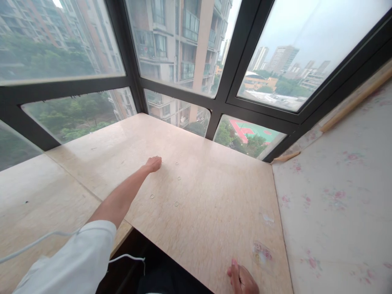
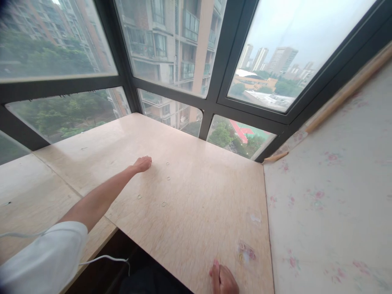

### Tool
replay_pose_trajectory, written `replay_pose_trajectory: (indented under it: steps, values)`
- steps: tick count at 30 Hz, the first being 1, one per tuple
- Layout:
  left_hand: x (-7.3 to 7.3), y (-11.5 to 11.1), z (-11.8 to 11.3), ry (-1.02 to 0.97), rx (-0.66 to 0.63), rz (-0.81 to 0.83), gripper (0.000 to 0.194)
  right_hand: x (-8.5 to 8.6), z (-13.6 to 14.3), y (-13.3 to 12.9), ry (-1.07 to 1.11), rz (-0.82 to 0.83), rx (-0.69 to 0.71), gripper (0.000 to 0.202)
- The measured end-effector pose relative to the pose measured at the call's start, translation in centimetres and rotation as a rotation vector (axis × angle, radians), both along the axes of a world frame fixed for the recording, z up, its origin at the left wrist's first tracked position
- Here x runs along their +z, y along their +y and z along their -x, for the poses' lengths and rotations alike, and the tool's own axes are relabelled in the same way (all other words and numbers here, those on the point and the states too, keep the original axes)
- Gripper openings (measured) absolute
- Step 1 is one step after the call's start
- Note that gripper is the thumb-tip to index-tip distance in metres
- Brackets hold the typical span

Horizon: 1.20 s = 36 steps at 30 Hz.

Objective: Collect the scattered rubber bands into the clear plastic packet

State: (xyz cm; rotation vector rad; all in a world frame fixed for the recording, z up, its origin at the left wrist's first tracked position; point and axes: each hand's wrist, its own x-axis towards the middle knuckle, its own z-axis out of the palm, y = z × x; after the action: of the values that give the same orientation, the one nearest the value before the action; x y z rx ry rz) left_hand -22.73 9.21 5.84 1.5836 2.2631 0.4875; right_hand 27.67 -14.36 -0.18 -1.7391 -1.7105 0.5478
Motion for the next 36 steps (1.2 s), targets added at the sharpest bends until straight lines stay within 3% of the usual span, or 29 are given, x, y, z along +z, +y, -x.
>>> replay_pose_trajectory:
  steps: [5, 11, 16, 19, 21, 25, 28, 32, 36]
  values:
    - [0.6, 0.8, -3.8, -0.233, 0.051, -0.123, 0.006, -0.6, -0.5, -0.1, 0.005, -0.019, 0.042, 0.061]
    - [1.6, 0.3, -11.4, -0.633, -0.044, -0.234, 0.021, -0.6, -1.1, -0.2, -0.006, -0.049, 0.103, 0.057]
    - [3.0, -1.4, -19.1, -0.902, -0.129, -0.291, 0.028, 0.4, -1.0, -0.1, -0.029, -0.063, 0.120, 0.057]
    - [4.0, -2.9, -24.9, -1.146, -0.228, -0.299, 0.022, 0.6, -1.0, 0.0, -0.022, -0.086, 0.119, 0.056]
    - [4.3, -4.1, -29.1, -1.206, -0.306, -0.272, 0.020, 0.6, -1.1, 0.1, -0.016, -0.095, 0.111, 0.055]
    - [3.4, -6.9, -37.0, -1.083, -0.518, -0.135, 0.020, 0.9, -1.3, 0.1, -0.001, -0.113, 0.096, 0.055]
    - [2.0, -9.0, -41.4, -0.851, -0.730, -0.117, 0.016, 1.2, -1.4, 0.1, 0.028, -0.130, 0.098, 0.054]
    - [0.8, -10.8, -44.1, -0.519, -0.977, -0.206, 0.015, 1.4, -1.6, 0.1, 0.062, -0.134, 0.100, 0.054]
    - [0.3, -11.4, -44.7, -0.337, -1.087, -0.146, 0.022, 1.5, -1.7, 0.2, 0.071, -0.139, 0.100, 0.055]
